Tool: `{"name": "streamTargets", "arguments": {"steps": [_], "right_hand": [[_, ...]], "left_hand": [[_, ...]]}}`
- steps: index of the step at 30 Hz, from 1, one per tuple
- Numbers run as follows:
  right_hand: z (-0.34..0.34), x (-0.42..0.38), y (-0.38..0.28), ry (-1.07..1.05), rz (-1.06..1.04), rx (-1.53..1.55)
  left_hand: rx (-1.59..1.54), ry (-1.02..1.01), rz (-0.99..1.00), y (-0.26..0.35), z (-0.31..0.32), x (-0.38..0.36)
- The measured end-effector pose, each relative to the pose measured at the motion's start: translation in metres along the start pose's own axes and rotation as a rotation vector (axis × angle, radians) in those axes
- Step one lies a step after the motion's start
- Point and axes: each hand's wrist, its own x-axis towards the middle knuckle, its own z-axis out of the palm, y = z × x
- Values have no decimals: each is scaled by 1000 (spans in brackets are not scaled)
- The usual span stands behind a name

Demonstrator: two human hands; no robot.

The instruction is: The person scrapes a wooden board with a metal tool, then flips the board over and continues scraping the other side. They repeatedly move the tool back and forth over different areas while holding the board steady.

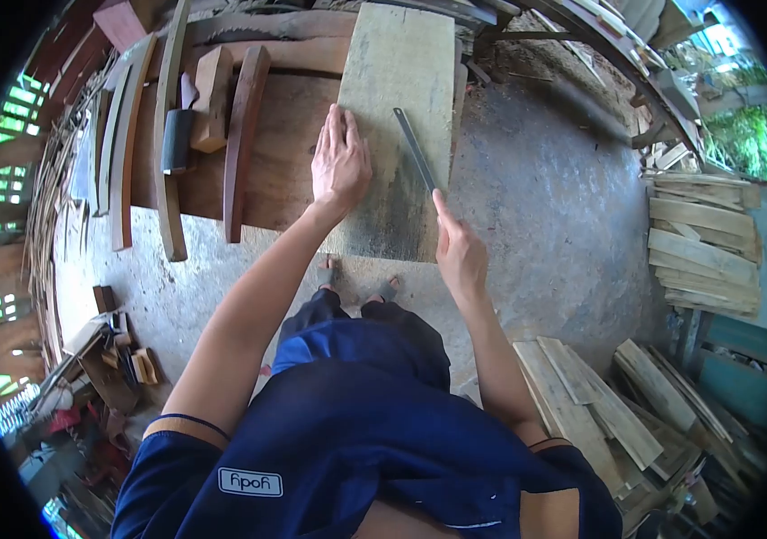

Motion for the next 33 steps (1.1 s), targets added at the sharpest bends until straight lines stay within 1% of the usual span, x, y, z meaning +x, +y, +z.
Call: {"name": "streamTargets", "arguments": {"steps": [1, 2, 4, 6, 9, 10, 12, 13, 15, 17, 20, 21, 22, 23, 25, 28, 29, 30, 32, 33], "right_hand": [[0, -8, -2, 100, -93, -15], [3, 0, 2, 100, -78, -15], [-6, 52, 3, -104, 85, 31], [7, 98, 13, -81, 145, 128], [12, 103, 11, -28, 176, 107], [10, 90, 9, -27, 163, 104], [3, 42, 3, -84, 97, -29], [6, 35, 5, -101, 82, -29], [11, 21, 11, -45, 17, 50], [7, 66, 14, -125, 99, 46], [24, 131, 29, -60, 130, 24], [42, 146, 45, 115, 15, -7], [43, 151, 46, 286, -98, -42], [42, 144, 50, 296, -93, -45], [18, 114, 34, 43, 234, 211], [19, 43, 24, 169, 243, 339], [18, 26, 18, 116, 291, 374], [19, 19, 13, 115, 298, 374], [20, 8, 2, 232, 113, 260], [12, 9, -9, 180, 225, 324]], "left_hand": [[23, 8, 5, 0, -1, 0], [43, 12, 26, 3, -1, 1], [46, 10, 18, 2, 0, 2], [53, 9, 20, 2, 0, 2], [1, 13, 30, 2, -1, 2], [0, 24, 23, 3, -2, 4], [14, 28, 32, 3, -1, 2], [6, 27, 37, 3, -2, 2], [-4, 17, 15, 3, -6, 0], [-1, 30, 28, 5, -2, 1], [50, 31, 26, 1, 3, 2], [41, 11, 18, 1, 2, 2], [40, 13, 33, 2, 0, 1], [37, -10, 20, 3, -2, 0], [27, -18, -10, 3, -1, 3], [25, 5, -18, 0, 3, 2], [-7, 5, -15, 1, 2, 2], [-38, 3, -5, 3, 1, 2], [-22, -20, 0, 5, -3, 2], [-35, -22, 0, 3, -3, 2]]}}
